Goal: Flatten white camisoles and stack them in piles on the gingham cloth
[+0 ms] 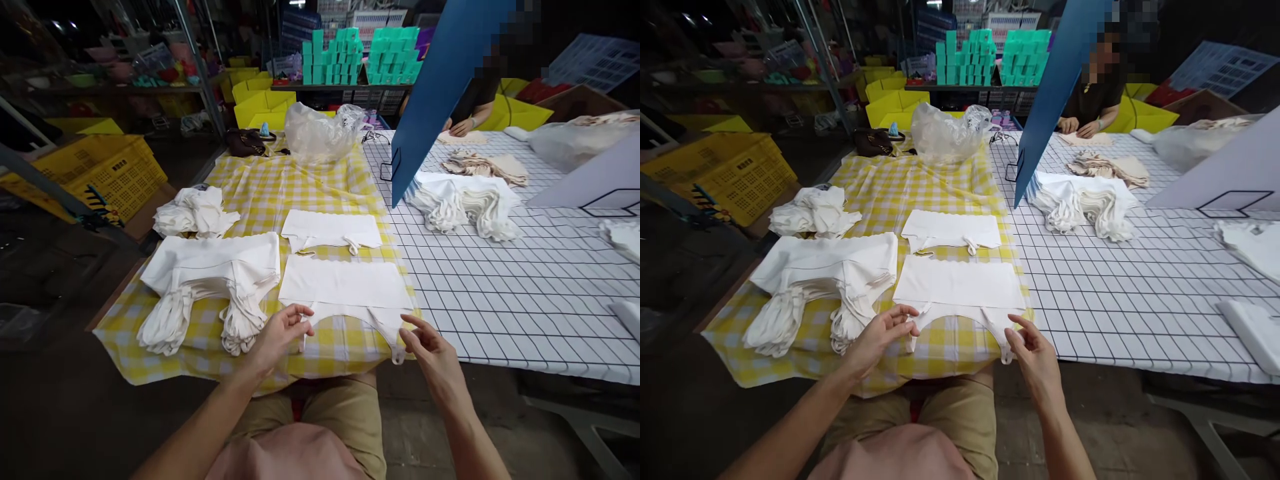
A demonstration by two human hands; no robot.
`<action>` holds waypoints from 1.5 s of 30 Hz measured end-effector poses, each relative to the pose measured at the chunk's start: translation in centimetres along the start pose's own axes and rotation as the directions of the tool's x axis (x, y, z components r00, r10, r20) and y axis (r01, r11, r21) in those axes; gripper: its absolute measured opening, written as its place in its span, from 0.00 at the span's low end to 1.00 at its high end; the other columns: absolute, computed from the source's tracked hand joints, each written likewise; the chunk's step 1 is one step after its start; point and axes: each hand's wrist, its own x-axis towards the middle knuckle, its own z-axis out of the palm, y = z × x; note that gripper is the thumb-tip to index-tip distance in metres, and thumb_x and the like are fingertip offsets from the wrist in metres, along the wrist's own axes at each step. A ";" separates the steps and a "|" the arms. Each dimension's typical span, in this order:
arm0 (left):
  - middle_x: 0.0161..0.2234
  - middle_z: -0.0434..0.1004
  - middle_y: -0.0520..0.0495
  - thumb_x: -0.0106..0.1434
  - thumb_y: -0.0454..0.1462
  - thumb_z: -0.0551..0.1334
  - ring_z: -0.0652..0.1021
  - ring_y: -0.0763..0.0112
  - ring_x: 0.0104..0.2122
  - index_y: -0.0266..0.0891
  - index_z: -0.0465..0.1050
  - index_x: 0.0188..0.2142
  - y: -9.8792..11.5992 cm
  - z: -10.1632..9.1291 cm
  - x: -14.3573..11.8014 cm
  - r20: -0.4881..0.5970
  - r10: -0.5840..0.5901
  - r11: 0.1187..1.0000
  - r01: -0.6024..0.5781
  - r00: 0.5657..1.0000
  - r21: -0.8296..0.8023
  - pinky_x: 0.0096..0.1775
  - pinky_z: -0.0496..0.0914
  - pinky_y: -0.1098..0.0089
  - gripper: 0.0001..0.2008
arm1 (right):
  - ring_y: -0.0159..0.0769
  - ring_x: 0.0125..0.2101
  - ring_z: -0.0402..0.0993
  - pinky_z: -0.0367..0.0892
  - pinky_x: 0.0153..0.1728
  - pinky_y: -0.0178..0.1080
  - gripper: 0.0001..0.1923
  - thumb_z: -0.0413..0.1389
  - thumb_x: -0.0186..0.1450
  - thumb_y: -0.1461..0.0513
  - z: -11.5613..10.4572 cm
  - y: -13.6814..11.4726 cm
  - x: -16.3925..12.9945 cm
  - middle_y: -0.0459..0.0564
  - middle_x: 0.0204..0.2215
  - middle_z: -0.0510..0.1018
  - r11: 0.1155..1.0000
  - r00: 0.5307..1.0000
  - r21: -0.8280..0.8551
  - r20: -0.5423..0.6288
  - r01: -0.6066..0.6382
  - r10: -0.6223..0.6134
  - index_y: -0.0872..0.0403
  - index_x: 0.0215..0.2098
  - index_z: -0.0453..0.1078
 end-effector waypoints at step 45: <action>0.46 0.66 0.43 0.57 0.31 0.53 0.70 0.65 0.47 0.37 0.64 0.48 -3.0 -2.3 7.3 0.002 0.505 0.432 -0.255 0.863 0.865 0.50 0.65 0.65 0.18 | 0.39 0.35 0.68 0.61 0.39 0.40 0.22 0.47 0.56 0.58 -1.6 1.2 8.0 0.58 0.41 0.70 0.821 0.970 -0.567 -0.231 -0.074 -0.072 0.60 0.45 0.66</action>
